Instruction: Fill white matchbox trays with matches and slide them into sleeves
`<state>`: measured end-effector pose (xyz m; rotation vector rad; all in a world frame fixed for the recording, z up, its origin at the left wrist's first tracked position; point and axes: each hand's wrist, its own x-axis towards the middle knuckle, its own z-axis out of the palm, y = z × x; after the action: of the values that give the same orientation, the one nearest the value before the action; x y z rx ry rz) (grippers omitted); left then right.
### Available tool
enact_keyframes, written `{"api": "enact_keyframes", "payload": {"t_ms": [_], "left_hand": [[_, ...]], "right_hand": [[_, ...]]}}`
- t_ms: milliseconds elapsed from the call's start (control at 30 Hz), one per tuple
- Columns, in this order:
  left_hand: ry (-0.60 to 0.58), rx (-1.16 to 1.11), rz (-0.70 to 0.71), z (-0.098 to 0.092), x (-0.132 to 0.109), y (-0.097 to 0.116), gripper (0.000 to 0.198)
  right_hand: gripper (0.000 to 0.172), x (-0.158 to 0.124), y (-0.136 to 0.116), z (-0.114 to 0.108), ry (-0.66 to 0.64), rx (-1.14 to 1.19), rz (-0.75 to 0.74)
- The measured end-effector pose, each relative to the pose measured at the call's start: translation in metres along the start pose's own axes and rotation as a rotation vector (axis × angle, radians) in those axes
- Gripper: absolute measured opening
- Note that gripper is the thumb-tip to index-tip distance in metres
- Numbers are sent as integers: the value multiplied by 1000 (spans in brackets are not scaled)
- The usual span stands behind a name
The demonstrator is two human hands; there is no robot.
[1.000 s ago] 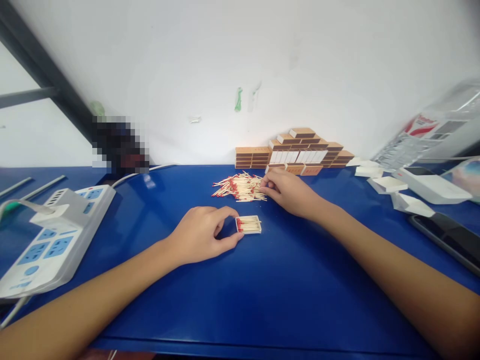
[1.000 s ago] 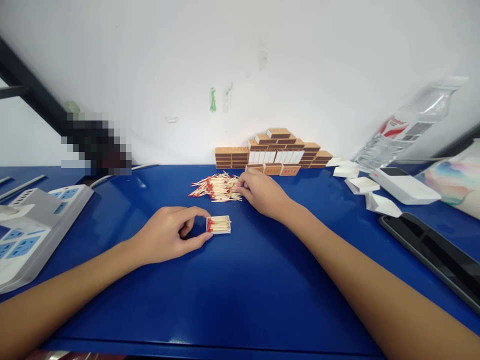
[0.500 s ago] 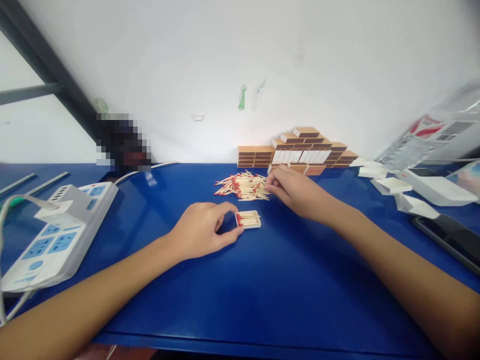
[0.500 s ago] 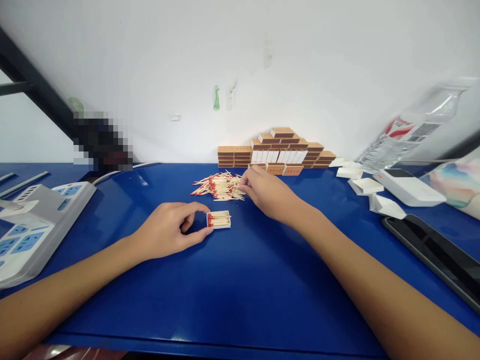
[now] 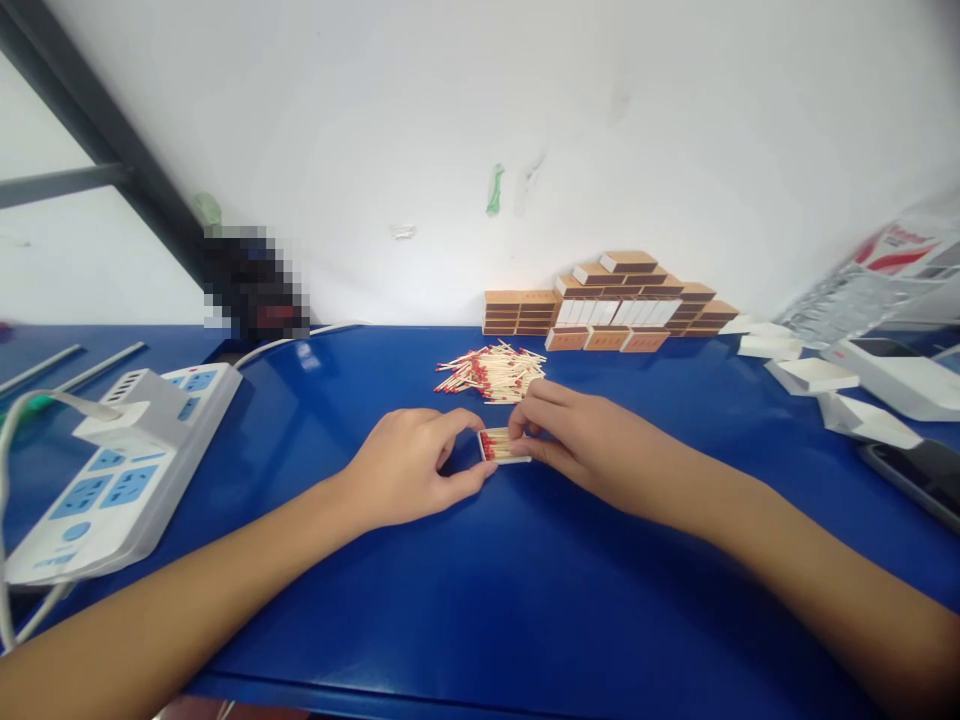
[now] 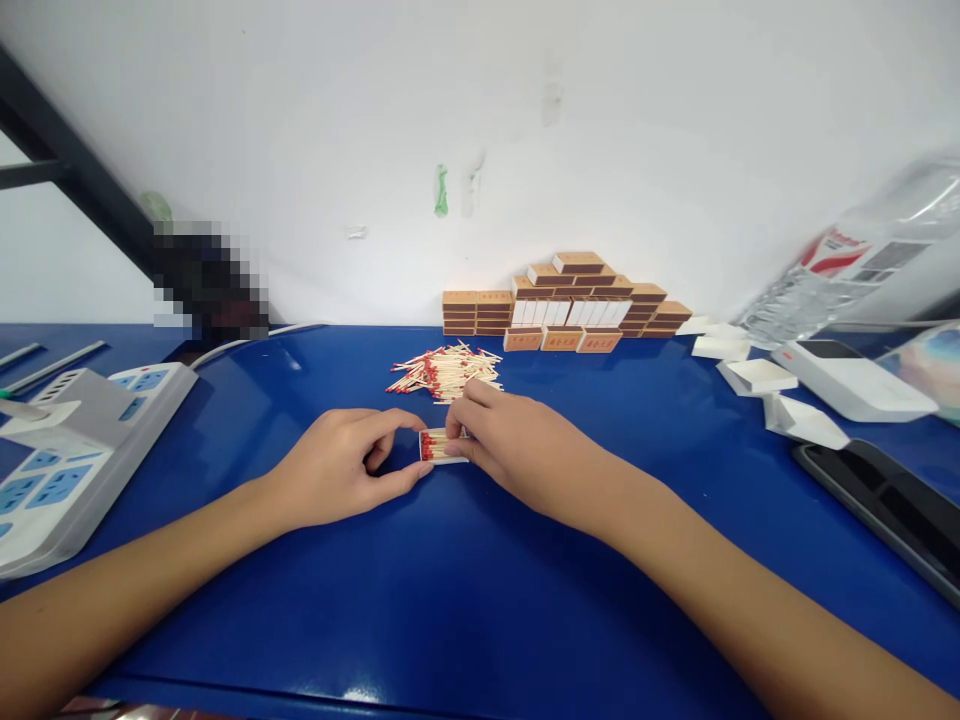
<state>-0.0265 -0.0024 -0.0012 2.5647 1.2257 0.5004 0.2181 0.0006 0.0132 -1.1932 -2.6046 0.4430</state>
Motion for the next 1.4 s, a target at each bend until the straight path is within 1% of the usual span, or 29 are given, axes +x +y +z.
{"api": "enact_keyframes", "payload": {"t_ms": [133,267,433,500,633,800,867,967,1067,1167,1233,1300,1400], "left_hand": [[5,-4,1,0,0,1,29],[0,-6,8,0,0,2,30],[0,2,10,-1,0,2,29],[1,1,19,0,0,2,29],[1,-9,26,0,-1,2,28],[-2,-11,41,0,0,2,29],[3,-13,47,1,1,1,29],[13,-29,58,1,1,0,28],[41,-50,85,-1,1,-2,27],[134,-48,70,-6,2,-5,28],[190,-34,57,-9,3,-7,30],[197,-28,65,-10,3,-8,30],[183,-34,60,-10,2,-8,30]], "right_hand": [[13,-1,4,-3,18,4,-9],[11,0,4,-1,58,2,-9],[18,1,4,2,9,-19,-1],[17,1,3,2,6,-30,2],[16,2,2,2,52,-9,0],[13,2,2,5,25,1,-5],[13,2,2,4,54,-7,-18],[13,0,4,-1,151,-38,-50],[14,0,13,-10,290,-117,-50],[15,0,32,-19,382,-177,-19],[15,1,47,-23,408,-195,36],[17,1,61,-25,416,-209,118],[18,1,76,-25,385,-222,209]]}}
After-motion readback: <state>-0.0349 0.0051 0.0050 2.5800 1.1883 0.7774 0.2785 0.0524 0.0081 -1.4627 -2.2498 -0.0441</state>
